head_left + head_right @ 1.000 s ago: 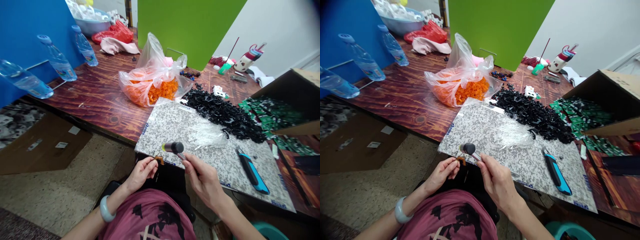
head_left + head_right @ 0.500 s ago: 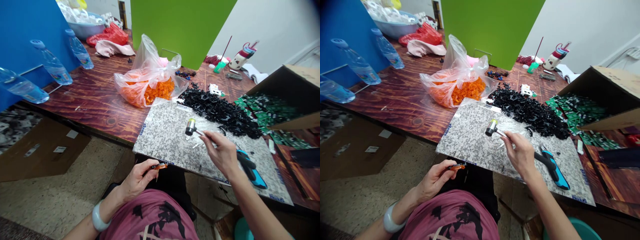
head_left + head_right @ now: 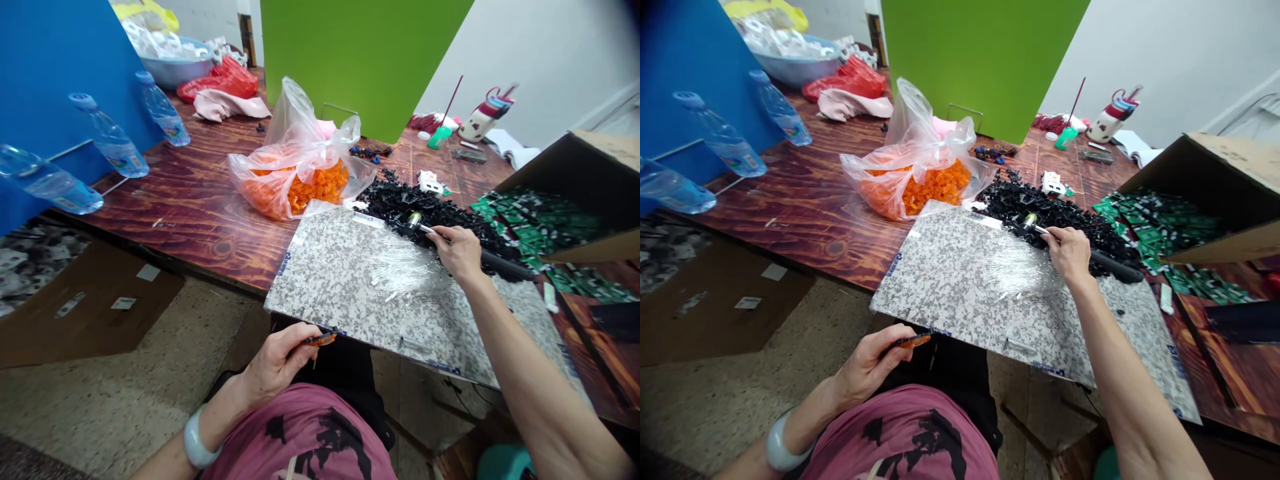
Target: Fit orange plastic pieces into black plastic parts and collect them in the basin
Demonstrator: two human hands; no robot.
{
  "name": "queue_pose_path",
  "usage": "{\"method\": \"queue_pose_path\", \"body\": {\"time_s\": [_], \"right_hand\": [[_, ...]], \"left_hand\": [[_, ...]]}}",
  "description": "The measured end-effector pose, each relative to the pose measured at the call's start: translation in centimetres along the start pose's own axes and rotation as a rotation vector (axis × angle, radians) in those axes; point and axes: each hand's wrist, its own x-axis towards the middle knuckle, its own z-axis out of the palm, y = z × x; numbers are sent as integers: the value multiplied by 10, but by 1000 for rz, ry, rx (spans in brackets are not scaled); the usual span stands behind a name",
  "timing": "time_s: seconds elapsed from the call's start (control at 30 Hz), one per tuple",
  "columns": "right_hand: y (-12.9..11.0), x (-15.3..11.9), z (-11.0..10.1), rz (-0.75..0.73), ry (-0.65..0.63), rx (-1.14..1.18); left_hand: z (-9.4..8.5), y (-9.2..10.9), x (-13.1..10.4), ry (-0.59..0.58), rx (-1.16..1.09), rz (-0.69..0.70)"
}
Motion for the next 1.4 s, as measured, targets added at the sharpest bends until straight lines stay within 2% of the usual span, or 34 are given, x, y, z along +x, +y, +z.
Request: {"method": "queue_pose_path", "body": {"time_s": [0.33, 0.53, 0.63, 0.73, 0.83, 0.9, 1.0, 1.1, 1.27, 1.33, 1.4], "right_hand": [[1, -3, 5, 23, -16, -35], [-7, -4, 0, 32, -4, -55], [-25, -13, -16, 31, 72, -47], [-56, -36, -46, -50, 132, 113], [-95, -74, -77, -197, 38, 412], [-117, -102, -89, -286, -73, 548], [-139, -139, -93, -378, -198, 641], [-149, -160, -84, -413, -265, 662], [-157, -162, -76, -401, -355, 624], [-159, -159, -84, -404, -341, 632], [-161, -157, -97, -417, -266, 675]], "left_hand": [[5, 0, 4, -2, -37, -23], [9, 1, 2, 25, -131, -111], [16, -1, -1, 87, -295, -277], [23, -10, -3, 143, -497, -462], [28, -20, -3, 200, -590, -556], [28, -25, -2, 225, -599, -588], [28, -26, -1, 224, -590, -597], [27, -24, 0, 218, -572, -592], [27, -26, -1, 203, -560, -580], [27, -27, -1, 191, -565, -575], [27, -27, -1, 186, -574, -563]]}}
